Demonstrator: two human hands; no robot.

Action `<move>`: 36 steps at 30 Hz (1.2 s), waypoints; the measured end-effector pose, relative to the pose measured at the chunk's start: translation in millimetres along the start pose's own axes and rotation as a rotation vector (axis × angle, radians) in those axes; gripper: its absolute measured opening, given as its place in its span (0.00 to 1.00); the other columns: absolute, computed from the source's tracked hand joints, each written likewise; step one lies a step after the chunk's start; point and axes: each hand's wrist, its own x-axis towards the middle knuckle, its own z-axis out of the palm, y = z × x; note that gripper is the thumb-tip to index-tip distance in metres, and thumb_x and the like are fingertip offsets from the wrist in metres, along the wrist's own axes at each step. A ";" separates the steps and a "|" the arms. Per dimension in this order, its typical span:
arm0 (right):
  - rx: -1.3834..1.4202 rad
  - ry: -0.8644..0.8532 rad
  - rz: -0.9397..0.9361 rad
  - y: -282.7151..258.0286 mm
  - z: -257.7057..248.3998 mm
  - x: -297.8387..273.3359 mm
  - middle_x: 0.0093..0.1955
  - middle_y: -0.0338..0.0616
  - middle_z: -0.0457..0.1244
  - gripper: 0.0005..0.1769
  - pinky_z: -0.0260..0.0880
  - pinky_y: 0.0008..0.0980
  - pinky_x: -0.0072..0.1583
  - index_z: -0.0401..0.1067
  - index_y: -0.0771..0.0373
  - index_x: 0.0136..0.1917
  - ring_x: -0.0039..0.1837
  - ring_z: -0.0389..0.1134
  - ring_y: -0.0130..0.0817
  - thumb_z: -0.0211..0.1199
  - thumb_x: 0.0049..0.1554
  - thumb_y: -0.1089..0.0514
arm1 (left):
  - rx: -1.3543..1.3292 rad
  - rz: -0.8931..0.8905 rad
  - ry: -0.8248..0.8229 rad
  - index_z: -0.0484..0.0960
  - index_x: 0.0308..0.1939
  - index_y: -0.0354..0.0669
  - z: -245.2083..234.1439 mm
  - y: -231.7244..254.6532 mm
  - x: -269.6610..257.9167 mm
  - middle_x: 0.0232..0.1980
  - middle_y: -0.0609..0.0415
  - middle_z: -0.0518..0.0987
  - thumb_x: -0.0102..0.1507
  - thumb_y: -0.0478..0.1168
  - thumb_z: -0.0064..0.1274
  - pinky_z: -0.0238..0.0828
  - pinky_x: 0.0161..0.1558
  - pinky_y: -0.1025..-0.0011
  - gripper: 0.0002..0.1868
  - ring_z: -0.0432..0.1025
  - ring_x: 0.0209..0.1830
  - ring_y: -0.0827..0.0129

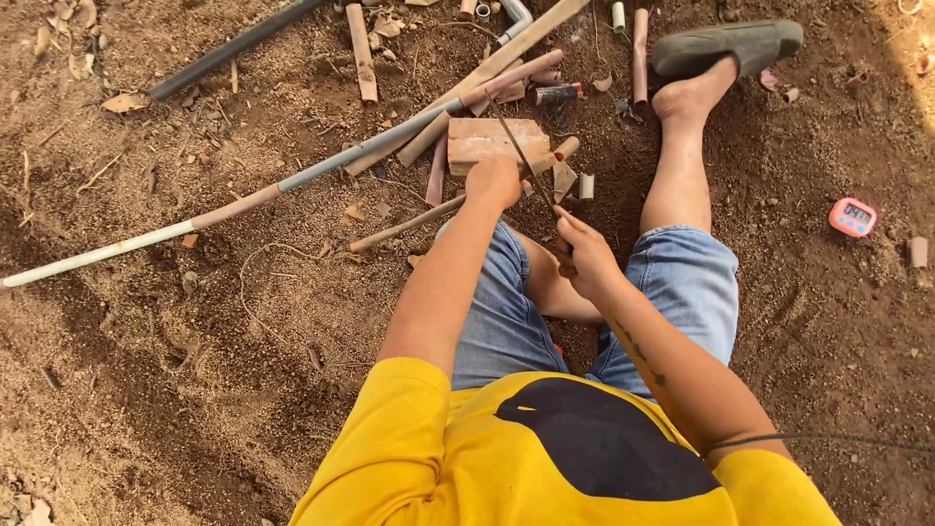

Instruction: Filing a notch into a small PVC pipe segment using a hacksaw blade while sitting on the ground.

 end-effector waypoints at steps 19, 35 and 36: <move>0.073 -0.022 0.072 17.1 -6.6 -13.2 0.31 0.26 0.46 0.30 0.41 0.16 0.33 0.56 0.52 0.85 0.29 0.42 0.15 0.51 0.72 0.51 | -0.025 -0.102 -0.014 0.88 0.48 0.37 6.7 -18.7 20.3 0.45 0.39 0.87 0.66 0.49 0.58 0.80 0.56 0.49 0.19 0.83 0.53 0.42; 0.073 -0.059 0.018 -5.6 8.4 30.5 0.33 0.29 0.47 0.30 0.42 0.19 0.34 0.56 0.47 0.85 0.30 0.45 0.18 0.52 0.73 0.47 | 0.044 -0.049 -0.031 0.88 0.51 0.40 2.6 -0.8 12.8 0.50 0.39 0.87 0.66 0.51 0.59 0.79 0.59 0.47 0.19 0.82 0.58 0.43; 0.086 -0.060 0.018 -5.1 9.8 32.7 0.33 0.29 0.46 0.30 0.42 0.19 0.34 0.55 0.47 0.86 0.30 0.45 0.18 0.52 0.73 0.47 | 0.017 -0.071 -0.031 0.88 0.52 0.41 -1.2 -1.3 10.1 0.50 0.40 0.87 0.66 0.51 0.58 0.79 0.60 0.49 0.19 0.82 0.58 0.44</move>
